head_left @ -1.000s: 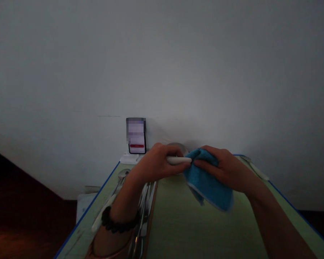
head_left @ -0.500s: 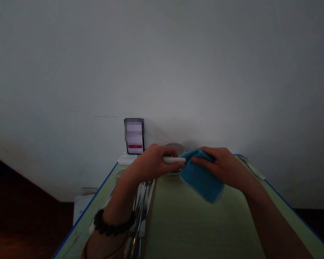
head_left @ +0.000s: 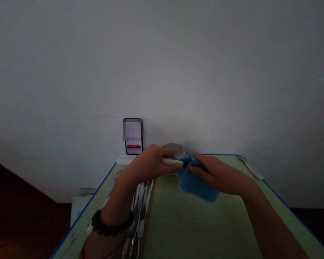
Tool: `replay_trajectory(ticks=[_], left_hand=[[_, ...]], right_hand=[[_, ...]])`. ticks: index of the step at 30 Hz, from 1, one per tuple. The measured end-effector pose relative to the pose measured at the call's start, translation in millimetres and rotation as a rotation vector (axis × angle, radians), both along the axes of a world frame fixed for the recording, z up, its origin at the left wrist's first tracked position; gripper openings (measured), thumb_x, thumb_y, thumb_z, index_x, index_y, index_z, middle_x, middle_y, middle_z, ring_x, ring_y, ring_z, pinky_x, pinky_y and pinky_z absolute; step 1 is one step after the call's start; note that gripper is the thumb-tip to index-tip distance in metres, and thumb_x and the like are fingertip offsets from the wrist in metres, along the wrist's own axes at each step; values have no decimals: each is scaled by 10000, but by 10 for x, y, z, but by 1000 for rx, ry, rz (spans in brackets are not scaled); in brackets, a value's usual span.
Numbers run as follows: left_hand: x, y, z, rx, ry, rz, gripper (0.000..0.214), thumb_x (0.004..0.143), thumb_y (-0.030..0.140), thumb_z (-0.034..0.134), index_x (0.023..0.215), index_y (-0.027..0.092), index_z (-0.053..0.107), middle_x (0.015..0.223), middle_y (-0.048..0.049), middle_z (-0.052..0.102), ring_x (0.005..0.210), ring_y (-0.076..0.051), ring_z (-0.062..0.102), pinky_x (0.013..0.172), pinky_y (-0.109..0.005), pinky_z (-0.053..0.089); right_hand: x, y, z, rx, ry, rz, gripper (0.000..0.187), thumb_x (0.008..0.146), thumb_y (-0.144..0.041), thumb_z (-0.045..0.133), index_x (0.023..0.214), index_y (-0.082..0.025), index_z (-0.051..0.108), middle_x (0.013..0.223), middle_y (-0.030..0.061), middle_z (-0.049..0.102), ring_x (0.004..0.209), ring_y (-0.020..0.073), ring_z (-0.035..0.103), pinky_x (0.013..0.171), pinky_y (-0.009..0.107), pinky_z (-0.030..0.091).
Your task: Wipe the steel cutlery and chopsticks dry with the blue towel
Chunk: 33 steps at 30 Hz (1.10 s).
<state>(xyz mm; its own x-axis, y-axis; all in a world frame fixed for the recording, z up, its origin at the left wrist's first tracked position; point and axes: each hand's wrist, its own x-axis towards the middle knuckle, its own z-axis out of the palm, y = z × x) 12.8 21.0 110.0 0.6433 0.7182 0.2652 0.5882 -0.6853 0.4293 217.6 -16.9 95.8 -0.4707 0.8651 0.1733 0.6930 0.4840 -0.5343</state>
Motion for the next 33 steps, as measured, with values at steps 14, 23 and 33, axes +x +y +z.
replay_trajectory(ticks=[14,23,33], left_hand=[[76,34,-64,-21,-16,17,311,735,435,548,725,141,647,529,29,536,501,-76,443,456,-178,272],[171,73,-112,-42,-226,-31,283,833,398,448,855,139,562,695,6,567,615,-92,502,559,-191,368],[164,68,-79,-61,-260,20,274,763,405,547,840,143,524,710,10,554,600,-86,501,519,-174,374]], right_hand=[[32,64,12,182,-71,-30,185,863,-311,443,794,-185,559,682,-4,601,606,121,534,571,235,343],[65,125,16,332,156,-315,151,835,-313,485,855,-188,567,696,-4,604,593,118,526,548,221,359],[93,56,85,263,81,-242,184,847,-324,459,834,-184,578,690,10,616,601,131,543,545,229,357]])
